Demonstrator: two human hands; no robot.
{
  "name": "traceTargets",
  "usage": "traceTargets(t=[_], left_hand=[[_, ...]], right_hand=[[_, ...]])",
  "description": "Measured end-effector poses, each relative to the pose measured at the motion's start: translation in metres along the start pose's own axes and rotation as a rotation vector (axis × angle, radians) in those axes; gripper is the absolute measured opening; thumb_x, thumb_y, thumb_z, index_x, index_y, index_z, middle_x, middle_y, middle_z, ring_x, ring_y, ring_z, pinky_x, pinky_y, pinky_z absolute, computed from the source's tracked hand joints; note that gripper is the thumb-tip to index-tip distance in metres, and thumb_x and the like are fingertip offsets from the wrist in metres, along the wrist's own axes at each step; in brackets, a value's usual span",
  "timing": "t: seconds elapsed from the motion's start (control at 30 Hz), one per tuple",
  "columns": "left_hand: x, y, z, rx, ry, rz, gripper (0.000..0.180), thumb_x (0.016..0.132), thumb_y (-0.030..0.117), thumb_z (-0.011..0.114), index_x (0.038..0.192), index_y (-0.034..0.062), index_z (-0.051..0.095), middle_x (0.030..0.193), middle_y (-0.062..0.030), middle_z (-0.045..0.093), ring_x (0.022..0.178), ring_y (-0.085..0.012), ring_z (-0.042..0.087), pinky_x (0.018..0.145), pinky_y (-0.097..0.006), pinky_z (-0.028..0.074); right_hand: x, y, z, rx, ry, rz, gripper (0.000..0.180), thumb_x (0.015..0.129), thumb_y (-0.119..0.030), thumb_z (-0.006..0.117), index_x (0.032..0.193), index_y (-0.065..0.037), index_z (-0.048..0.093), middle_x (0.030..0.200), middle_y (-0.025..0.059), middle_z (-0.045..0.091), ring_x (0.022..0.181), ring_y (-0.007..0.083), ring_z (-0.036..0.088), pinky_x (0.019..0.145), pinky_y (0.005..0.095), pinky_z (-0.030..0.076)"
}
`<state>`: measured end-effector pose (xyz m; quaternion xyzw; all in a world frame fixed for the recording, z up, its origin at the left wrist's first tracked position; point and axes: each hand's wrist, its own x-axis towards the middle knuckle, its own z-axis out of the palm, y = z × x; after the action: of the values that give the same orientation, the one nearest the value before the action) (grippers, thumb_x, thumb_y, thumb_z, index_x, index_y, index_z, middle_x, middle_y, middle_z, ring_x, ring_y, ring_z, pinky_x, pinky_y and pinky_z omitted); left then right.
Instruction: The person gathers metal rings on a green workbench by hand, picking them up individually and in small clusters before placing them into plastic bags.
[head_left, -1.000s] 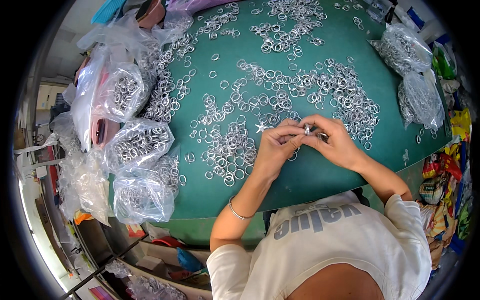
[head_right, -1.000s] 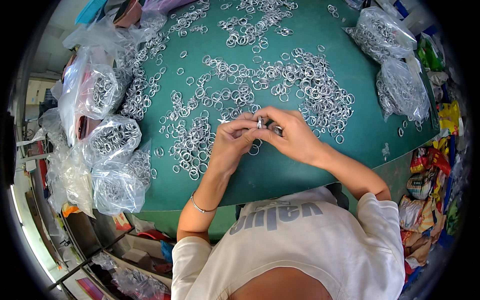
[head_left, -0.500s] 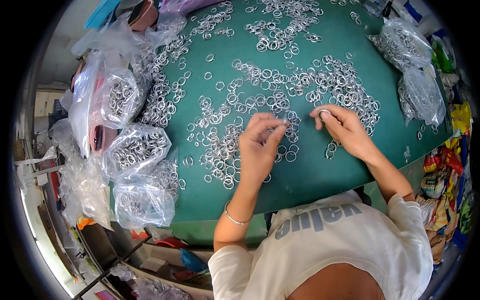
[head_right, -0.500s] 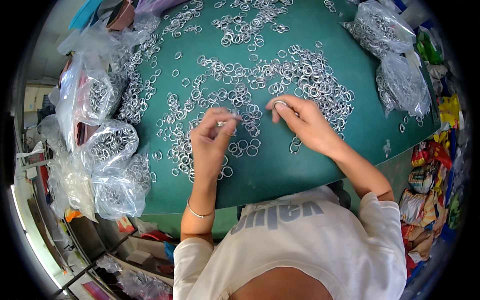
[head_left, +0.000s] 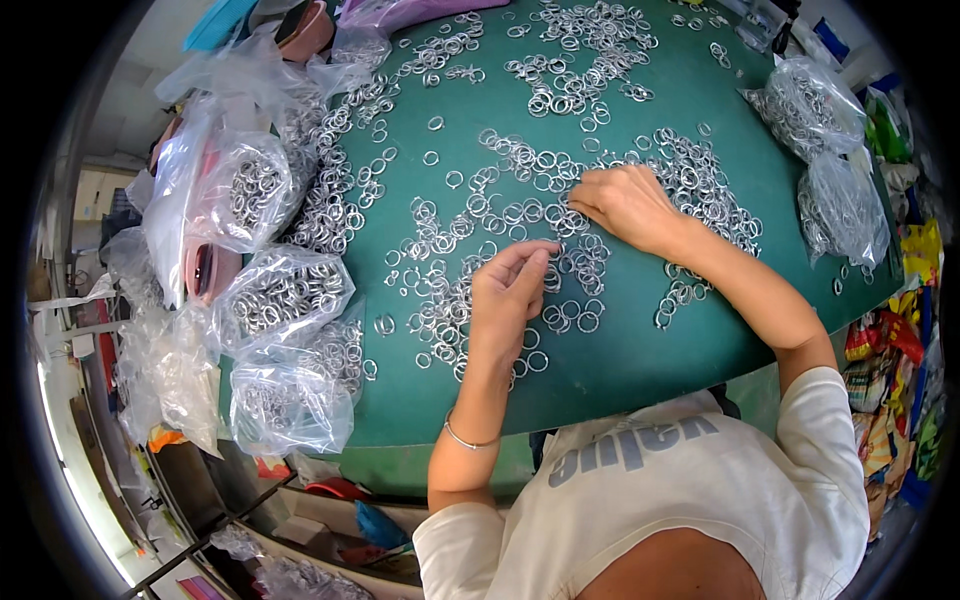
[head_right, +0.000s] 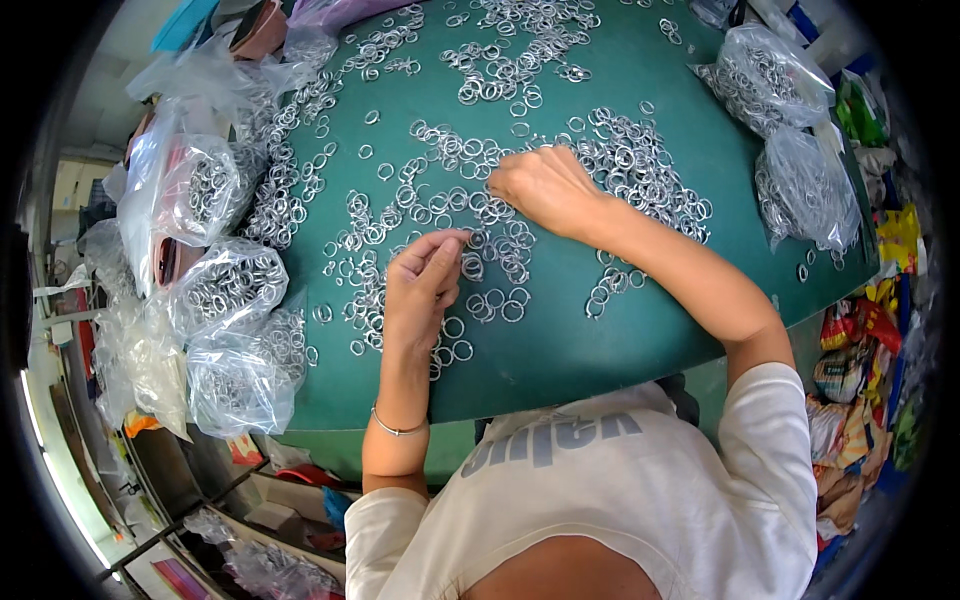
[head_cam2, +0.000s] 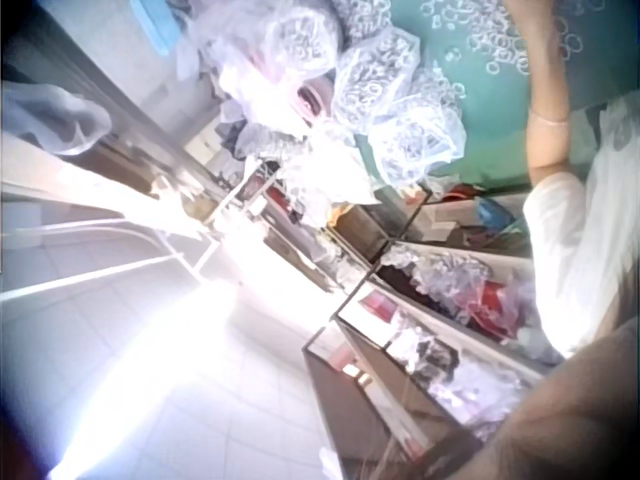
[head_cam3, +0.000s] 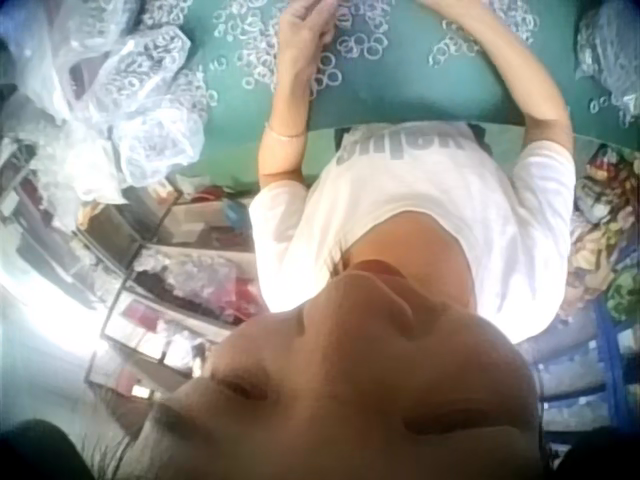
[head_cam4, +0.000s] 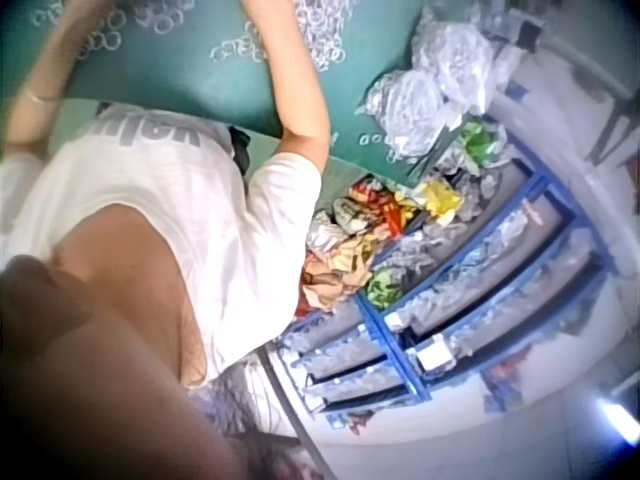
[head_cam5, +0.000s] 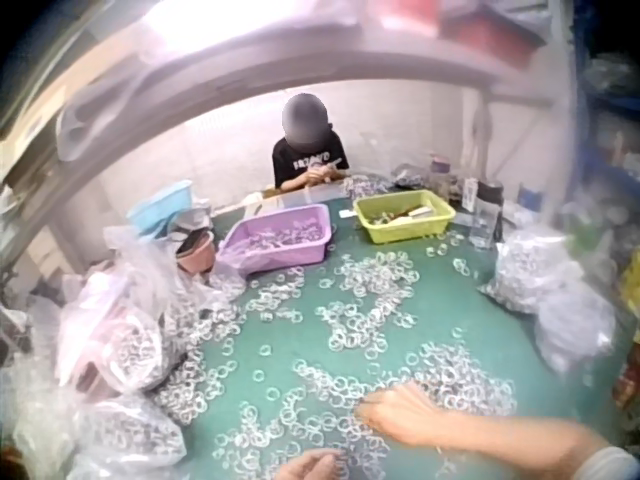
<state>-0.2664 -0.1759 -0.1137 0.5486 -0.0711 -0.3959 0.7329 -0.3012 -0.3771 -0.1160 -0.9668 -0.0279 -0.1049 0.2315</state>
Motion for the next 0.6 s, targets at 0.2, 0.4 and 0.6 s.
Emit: traceTargets(t=[0.2, 0.4, 0.6], left_hand=[[0.004, 0.0, 0.001, -0.105, 0.02, -0.017, 0.019, 0.089, 0.01, 0.051, 0.101, -0.0028, 0.058, 0.07, 0.0038, 0.046, 0.05, -0.0005, 0.031, 0.04, -0.016, 0.02], [0.004, 0.006, 0.002, 0.028, 0.078, 0.023, 0.019, 0.09, 0.008, 0.049, 0.102, -0.0025, 0.058, 0.074, 0.0029, 0.048, 0.05, -0.0002, 0.031, 0.04, -0.016, 0.021], [0.049, 0.025, -0.007, 0.72, 0.061, 0.373, 0.021, 0.085, 0.01, 0.056, 0.105, 0.0033, 0.059, 0.077, -0.0007, 0.051, 0.054, -0.0081, 0.043, 0.045, -0.022, 0.034]], right_hand=[[-0.001, 0.013, -0.005, 0.177, 0.094, 0.026, 0.01, 0.076, -0.016, 0.063, 0.08, -0.007, 0.064, 0.073, 0.0106, 0.063, 0.065, 0.0289, 0.061, 0.056, 0.0369, 0.047], [0.004, 0.008, -0.018, 0.307, -0.072, 0.029, 0.006, 0.079, -0.01, 0.059, 0.081, -0.004, 0.061, 0.066, 0.0033, 0.055, 0.054, 0.0152, 0.052, 0.049, 0.0312, 0.041], [0.0, 0.029, -0.042, 1.892, -0.166, 0.497, 0.013, 0.084, -0.016, 0.056, 0.08, -0.004, 0.052, 0.059, 0.0007, 0.048, 0.042, 0.0052, 0.035, 0.035, 0.0186, 0.024]])
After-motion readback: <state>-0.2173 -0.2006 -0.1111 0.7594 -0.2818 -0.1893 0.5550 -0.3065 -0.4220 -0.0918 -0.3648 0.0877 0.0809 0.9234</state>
